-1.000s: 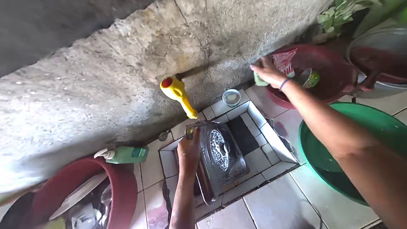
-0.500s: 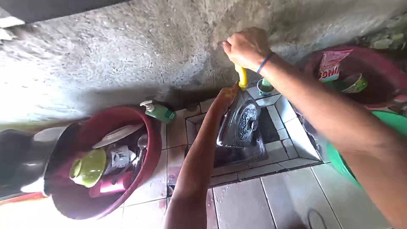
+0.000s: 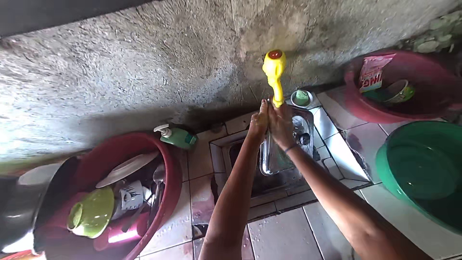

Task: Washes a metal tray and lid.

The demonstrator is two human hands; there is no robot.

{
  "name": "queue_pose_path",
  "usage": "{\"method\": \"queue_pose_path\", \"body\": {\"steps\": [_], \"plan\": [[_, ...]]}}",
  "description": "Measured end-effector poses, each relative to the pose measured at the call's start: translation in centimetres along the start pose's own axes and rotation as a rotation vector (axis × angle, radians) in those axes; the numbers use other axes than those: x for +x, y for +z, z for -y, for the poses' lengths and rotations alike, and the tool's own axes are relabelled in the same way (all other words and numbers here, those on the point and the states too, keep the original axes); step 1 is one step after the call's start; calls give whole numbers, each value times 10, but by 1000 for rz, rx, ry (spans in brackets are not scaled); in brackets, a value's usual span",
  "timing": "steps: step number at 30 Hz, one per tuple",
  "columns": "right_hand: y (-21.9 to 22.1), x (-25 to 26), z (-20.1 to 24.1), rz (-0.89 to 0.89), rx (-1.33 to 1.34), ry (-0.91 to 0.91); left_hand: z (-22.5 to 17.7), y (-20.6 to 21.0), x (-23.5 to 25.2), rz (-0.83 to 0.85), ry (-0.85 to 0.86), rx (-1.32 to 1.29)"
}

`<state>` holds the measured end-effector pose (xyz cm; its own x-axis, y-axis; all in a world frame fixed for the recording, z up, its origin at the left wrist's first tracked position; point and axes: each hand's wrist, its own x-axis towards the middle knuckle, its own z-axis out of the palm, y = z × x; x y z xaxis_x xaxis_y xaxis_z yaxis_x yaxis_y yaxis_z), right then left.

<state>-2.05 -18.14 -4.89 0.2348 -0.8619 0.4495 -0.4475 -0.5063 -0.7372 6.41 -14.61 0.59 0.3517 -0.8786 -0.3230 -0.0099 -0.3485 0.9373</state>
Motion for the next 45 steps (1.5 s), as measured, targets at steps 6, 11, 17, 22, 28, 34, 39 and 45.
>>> {"method": "queue_pose_path", "body": {"steps": [6,11,17,22,28,34,39,45], "plan": [[11,2,7,0,45,-101,15,-11,-2,-44,69,-205],[-16,31,-33,249,-80,54,28,-47,-33,-133,94,-235],[-47,13,-89,301,376,572,59,-103,-43,-308,146,-464],[-70,8,-75,231,396,716,96,-99,-5,-490,-42,-347],[-93,13,-54,98,338,693,135,-21,27,-554,-31,53],[-117,11,-43,-37,416,869,128,18,12,-504,-200,242],[-119,5,-45,-91,506,900,114,5,16,-427,-260,292],[-141,-16,-43,-65,221,647,131,16,25,-371,-234,86]]}}
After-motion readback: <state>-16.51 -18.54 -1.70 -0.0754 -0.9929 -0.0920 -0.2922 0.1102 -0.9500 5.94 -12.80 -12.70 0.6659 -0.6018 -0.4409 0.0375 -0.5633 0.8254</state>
